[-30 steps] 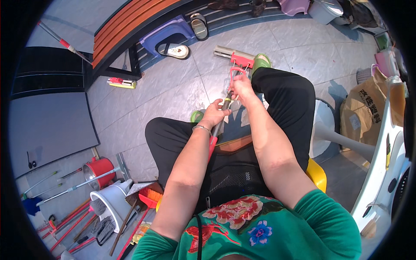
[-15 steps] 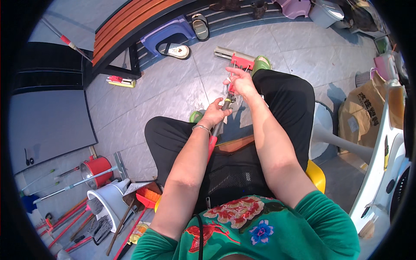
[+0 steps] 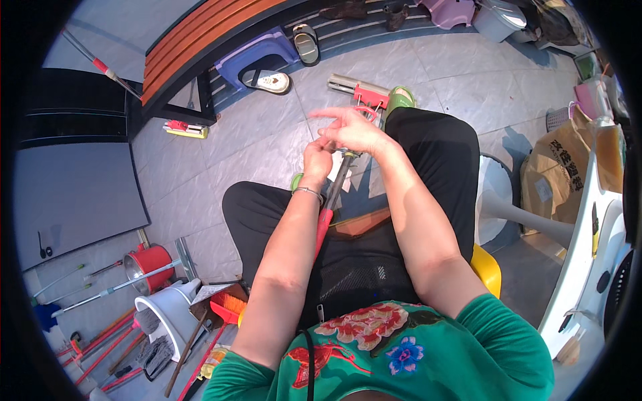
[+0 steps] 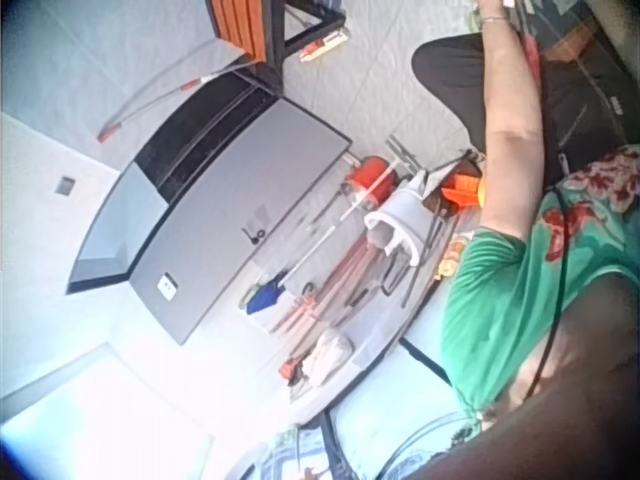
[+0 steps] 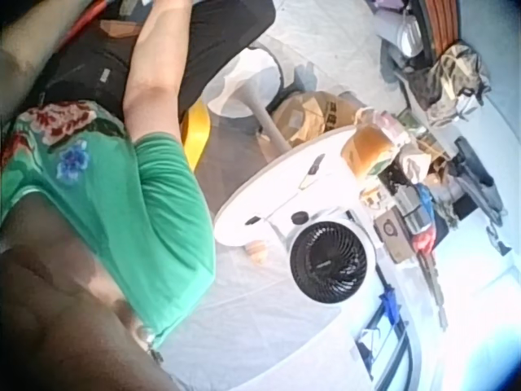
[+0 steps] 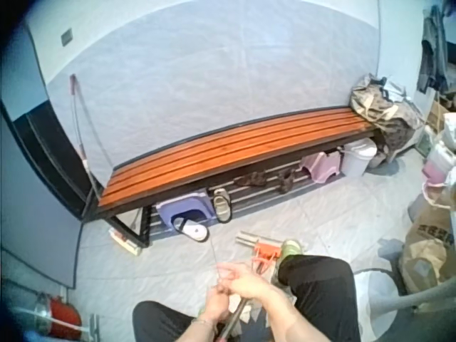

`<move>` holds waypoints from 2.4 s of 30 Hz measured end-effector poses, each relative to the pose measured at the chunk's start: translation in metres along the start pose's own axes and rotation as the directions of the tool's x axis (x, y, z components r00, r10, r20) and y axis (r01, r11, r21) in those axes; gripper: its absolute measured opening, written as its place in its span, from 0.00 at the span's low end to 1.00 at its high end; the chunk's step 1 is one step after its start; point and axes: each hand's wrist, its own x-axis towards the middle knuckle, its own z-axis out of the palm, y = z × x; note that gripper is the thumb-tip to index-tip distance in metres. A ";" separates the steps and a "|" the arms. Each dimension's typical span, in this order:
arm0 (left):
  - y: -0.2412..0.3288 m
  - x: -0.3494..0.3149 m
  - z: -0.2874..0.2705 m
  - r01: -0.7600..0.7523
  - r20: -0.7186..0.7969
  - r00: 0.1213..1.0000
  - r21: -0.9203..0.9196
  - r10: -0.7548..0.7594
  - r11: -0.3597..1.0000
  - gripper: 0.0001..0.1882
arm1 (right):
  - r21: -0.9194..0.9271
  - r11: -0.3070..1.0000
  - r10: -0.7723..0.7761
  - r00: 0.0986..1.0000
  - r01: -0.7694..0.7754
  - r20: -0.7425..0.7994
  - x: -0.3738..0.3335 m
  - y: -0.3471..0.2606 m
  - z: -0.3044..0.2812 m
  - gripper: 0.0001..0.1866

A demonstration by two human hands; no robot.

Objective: Assembling a floor squeegee by removing packaging and attaching the handle to the head.

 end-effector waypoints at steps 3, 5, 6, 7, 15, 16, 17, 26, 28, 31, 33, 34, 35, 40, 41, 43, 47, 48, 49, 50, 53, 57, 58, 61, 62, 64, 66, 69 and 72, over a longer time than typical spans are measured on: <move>-0.010 -0.005 -0.005 0.365 -0.044 0.917 -0.310 -0.397 0.878 0.09 | -0.610 0.792 -0.228 0.922 -0.010 -0.312 -0.004 0.003 -0.012 0.21; -0.024 -0.005 -0.019 0.553 -0.017 0.779 -0.454 -0.627 0.699 0.12 | -0.806 0.591 -0.406 0.851 -0.033 -0.333 0.008 0.023 -0.034 0.21; -0.029 -0.004 -0.024 0.603 0.048 0.733 -0.508 -0.678 0.616 0.14 | -0.633 0.766 -0.307 0.801 -0.113 -0.514 0.020 0.046 -0.046 0.20; -0.032 -0.004 -0.028 0.649 0.118 0.683 -0.551 -0.721 0.525 0.15 | -0.415 0.893 -0.167 0.731 -0.172 -0.662 0.027 0.066 -0.053 0.19; -0.041 -0.016 -0.026 0.801 0.088 0.557 -0.321 -0.826 0.506 0.19 | 0.330 0.721 0.690 0.592 -0.609 -0.416 0.032 0.172 -0.015 0.08; -0.040 -0.016 -0.025 0.810 0.075 0.565 -0.243 -0.822 0.534 0.19 | 0.557 0.622 0.759 0.598 -0.550 -0.258 0.032 0.179 -0.016 0.07; -0.038 -0.016 -0.024 0.813 0.060 0.573 -0.168 -0.817 0.558 0.20 | 0.555 0.622 0.759 0.599 -0.552 -0.255 0.031 0.181 -0.017 0.07; -0.043 -0.019 -0.020 0.740 0.111 0.637 0.192 -0.763 0.645 0.23 | 0.601 0.559 0.744 0.666 -0.571 -0.059 0.027 0.179 -0.017 0.07; -0.047 -0.019 -0.017 0.634 0.076 0.708 0.371 -0.703 0.679 0.23 | 0.589 0.561 0.758 0.646 -0.582 -0.084 0.032 0.194 -0.018 0.08; -0.028 -0.020 -0.005 0.478 -0.005 0.876 0.141 -0.482 0.867 0.21 | 0.511 0.581 0.776 0.620 -0.633 -0.114 0.028 0.191 -0.018 0.09; -0.023 -0.015 0.004 0.139 0.163 0.979 -0.104 -0.121 0.985 0.22 | 0.442 0.601 0.776 0.618 -0.666 -0.125 0.026 0.185 -0.017 0.09; -0.022 -0.016 0.009 0.138 0.166 0.979 -0.103 -0.120 0.985 0.22 | 0.483 0.591 0.776 0.619 -0.646 -0.120 0.027 0.184 -0.015 0.10; -0.019 -0.018 0.016 0.194 0.250 0.953 -0.081 -0.169 0.978 0.24 | 0.524 0.579 0.776 0.620 -0.625 -0.118 0.027 0.183 -0.014 0.10; -0.013 -0.022 0.014 0.394 0.438 0.833 -0.038 -0.339 0.918 0.41 | 0.347 0.595 0.804 0.541 -0.725 -0.246 0.026 0.183 -0.011 0.08; -0.017 -0.022 0.012 0.395 0.439 0.832 -0.038 -0.340 0.918 0.41 | 0.348 0.594 0.805 0.540 -0.726 -0.246 0.029 0.189 -0.014 0.08; -0.025 -0.018 0.011 0.496 0.505 0.795 -0.220 -0.337 0.840 0.31 | 0.396 0.550 0.820 0.385 -0.735 -0.423 0.038 0.206 -0.024 0.09; -0.028 -0.015 0.007 0.606 0.565 0.724 -0.246 -0.396 0.756 0.20 | 0.484 0.637 0.756 0.360 -0.600 -0.547 0.040 0.210 -0.020 0.10; -0.028 -0.015 0.005 0.607 0.568 0.721 -0.241 -0.398 0.757 0.15 | 0.545 0.618 0.782 0.373 -0.567 -0.499 0.041 0.207 -0.020 0.11; -0.028 -0.015 0.003 0.609 0.570 0.718 -0.235 -0.400 0.758 0.11 | 0.603 0.595 0.804 0.388 -0.532 -0.451 0.042 0.204 -0.019 0.12; -0.025 -0.016 0.004 0.610 0.570 0.717 -0.235 -0.401 0.756 0.11 | 0.603 0.593 0.805 0.387 -0.533 -0.450 0.042 0.204 -0.018 0.12; -0.016 -0.018 0.005 0.625 0.522 0.718 -0.190 -0.461 0.757 0.08 | 0.659 0.584 0.793 0.509 -0.475 -0.335 0.042 0.199 -0.016 0.11; -0.015 -0.017 0.004 0.551 0.437 0.765 -0.064 -0.473 0.832 0.16 | 0.763 0.494 0.772 0.614 -0.418 -0.164 0.035 0.177 -0.013 0.07; -0.015 -0.017 0.004 0.491 0.397 0.797 0.010 -0.454 0.871 0.20 | 0.771 0.481 0.772 0.619 -0.418 -0.147 0.035 0.174 -0.011 0.07; -0.007 -0.024 0.019 0.214 0.237 0.954 -0.098 -0.186 0.972 0.27 | 0.713 0.527 0.808 0.533 -0.462 -0.252 0.046 0.222 -0.023 0.07; -0.007 -0.021 0.018 0.114 0.227 0.968 0.001 -0.111 0.993 0.29 | 0.711 0.526 0.808 0.534 -0.466 -0.249 0.047 0.216 -0.021 0.07; -0.008 -0.020 0.012 0.206 0.277 0.942 -0.028 -0.190 0.978 0.28 | 0.521 0.588 0.807 0.398 -0.619 -0.437 0.048 0.205 -0.016 0.12; -0.007 -0.020 0.009 0.292 0.330 0.908 -0.053 -0.259 0.955 0.28 | 0.543 0.653 0.757 0.448 -0.528 -0.475 0.041 0.189 -0.005 0.14; -0.013 -0.019 0.011 0.282 0.341 0.911 -0.099 -0.233 0.954 0.26 | 0.502 0.720 0.693 0.518 -0.479 -0.500 0.042 0.196 -0.007 0.16; -0.011 -0.017 0.018 0.305 0.328 0.906 -0.064 -0.268 0.950 0.23 | 0.300 0.781 0.614 0.585 -0.548 -0.530 0.056 0.247 -0.027 0.15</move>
